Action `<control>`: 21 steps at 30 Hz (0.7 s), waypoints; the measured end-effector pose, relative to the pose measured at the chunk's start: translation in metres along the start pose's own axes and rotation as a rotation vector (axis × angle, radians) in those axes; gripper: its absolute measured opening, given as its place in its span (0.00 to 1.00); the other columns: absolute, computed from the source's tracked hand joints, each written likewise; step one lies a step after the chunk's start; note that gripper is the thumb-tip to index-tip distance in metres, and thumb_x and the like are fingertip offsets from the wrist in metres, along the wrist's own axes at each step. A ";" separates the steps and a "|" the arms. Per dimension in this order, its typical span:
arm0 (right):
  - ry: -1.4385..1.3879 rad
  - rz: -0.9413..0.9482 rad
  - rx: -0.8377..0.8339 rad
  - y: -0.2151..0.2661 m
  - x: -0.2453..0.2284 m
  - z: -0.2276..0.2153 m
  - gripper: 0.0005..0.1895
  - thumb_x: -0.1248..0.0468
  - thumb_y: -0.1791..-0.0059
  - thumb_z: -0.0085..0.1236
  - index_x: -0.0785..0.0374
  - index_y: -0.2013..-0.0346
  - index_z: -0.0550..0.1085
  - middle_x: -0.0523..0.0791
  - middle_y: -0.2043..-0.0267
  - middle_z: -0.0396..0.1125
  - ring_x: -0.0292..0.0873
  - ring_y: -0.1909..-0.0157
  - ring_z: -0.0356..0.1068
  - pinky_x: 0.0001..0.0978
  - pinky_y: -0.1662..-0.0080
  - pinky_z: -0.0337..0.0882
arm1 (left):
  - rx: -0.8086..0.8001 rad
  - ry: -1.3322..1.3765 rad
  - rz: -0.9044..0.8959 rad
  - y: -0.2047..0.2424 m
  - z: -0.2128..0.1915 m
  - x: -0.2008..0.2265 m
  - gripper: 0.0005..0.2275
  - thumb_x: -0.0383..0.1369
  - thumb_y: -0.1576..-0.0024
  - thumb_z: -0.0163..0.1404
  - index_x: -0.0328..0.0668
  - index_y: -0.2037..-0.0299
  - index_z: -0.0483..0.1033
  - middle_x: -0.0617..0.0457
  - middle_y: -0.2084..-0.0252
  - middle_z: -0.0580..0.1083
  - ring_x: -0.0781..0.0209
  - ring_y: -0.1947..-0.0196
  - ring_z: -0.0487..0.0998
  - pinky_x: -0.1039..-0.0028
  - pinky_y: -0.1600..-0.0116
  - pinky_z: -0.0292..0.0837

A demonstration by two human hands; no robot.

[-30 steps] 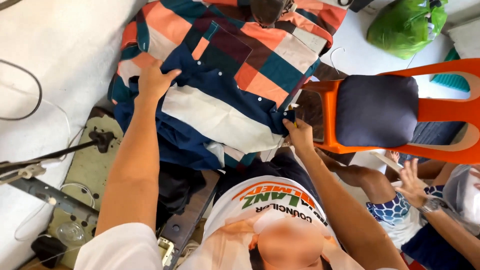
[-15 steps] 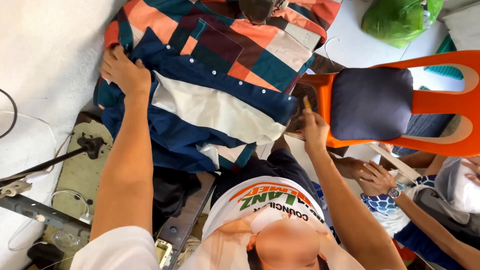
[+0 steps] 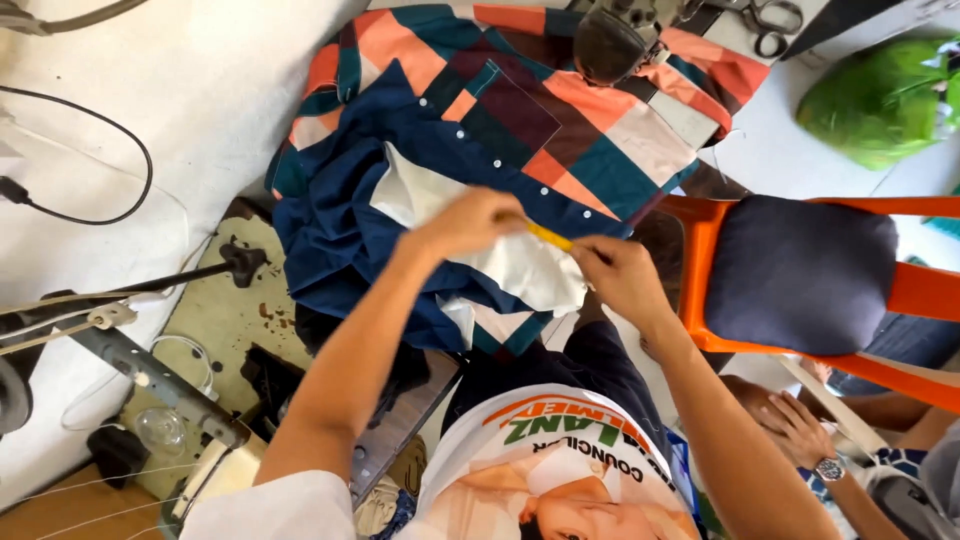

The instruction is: A person measures and marks a checkered shirt using a measuring tape and tailor's chalk on a workbench in a sewing factory.

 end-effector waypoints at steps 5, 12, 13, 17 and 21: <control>-0.096 0.105 -0.052 -0.061 0.012 0.048 0.08 0.59 0.47 0.55 0.54 0.61 0.82 0.39 0.75 0.73 0.35 0.75 0.68 0.30 0.64 0.71 | 0.238 -0.298 -0.029 -0.022 -0.098 -0.059 0.05 0.36 0.40 0.54 0.49 0.63 0.82 0.52 0.66 0.80 0.50 0.63 0.80 0.62 0.56 0.72; -0.148 0.203 -0.107 -0.087 0.016 0.069 0.13 0.64 0.43 0.46 0.65 0.61 0.78 0.43 0.79 0.72 0.34 0.80 0.68 0.24 0.63 0.75 | 0.504 -0.914 0.143 -0.041 -0.124 -0.132 0.18 0.29 0.44 0.63 0.42 0.44 0.76 0.48 0.51 0.69 0.44 0.51 0.72 0.54 0.46 0.67; -0.154 0.211 -0.110 -0.092 0.019 0.070 0.13 0.64 0.43 0.46 0.65 0.61 0.78 0.43 0.79 0.72 0.34 0.80 0.68 0.24 0.63 0.75 | 0.493 -0.913 0.140 -0.044 -0.129 -0.140 0.18 0.29 0.44 0.63 0.42 0.44 0.76 0.48 0.51 0.69 0.44 0.51 0.72 0.54 0.46 0.67; -0.134 0.195 -0.130 -0.093 0.021 0.073 0.11 0.65 0.43 0.48 0.65 0.60 0.78 0.43 0.75 0.74 0.34 0.81 0.67 0.23 0.69 0.72 | 0.491 -0.927 0.186 -0.044 -0.133 -0.139 0.07 0.32 0.45 0.64 0.41 0.63 0.79 0.53 0.60 0.73 0.51 0.57 0.71 0.61 0.45 0.64; -0.083 0.193 -0.154 -0.100 0.011 0.086 0.12 0.61 0.45 0.50 0.62 0.54 0.78 0.39 0.78 0.74 0.32 0.82 0.64 0.24 0.66 0.69 | 0.332 -0.183 -0.261 -0.045 -0.150 -0.116 0.07 0.25 0.42 0.52 0.39 0.55 0.79 0.49 0.56 0.79 0.54 0.54 0.78 0.69 0.49 0.73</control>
Point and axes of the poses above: each hand's wrist, its own y-axis away from the middle knuckle, its own z-axis out of the palm, x = y × z, the point moved 6 cm from there along -y, towards the middle knuckle
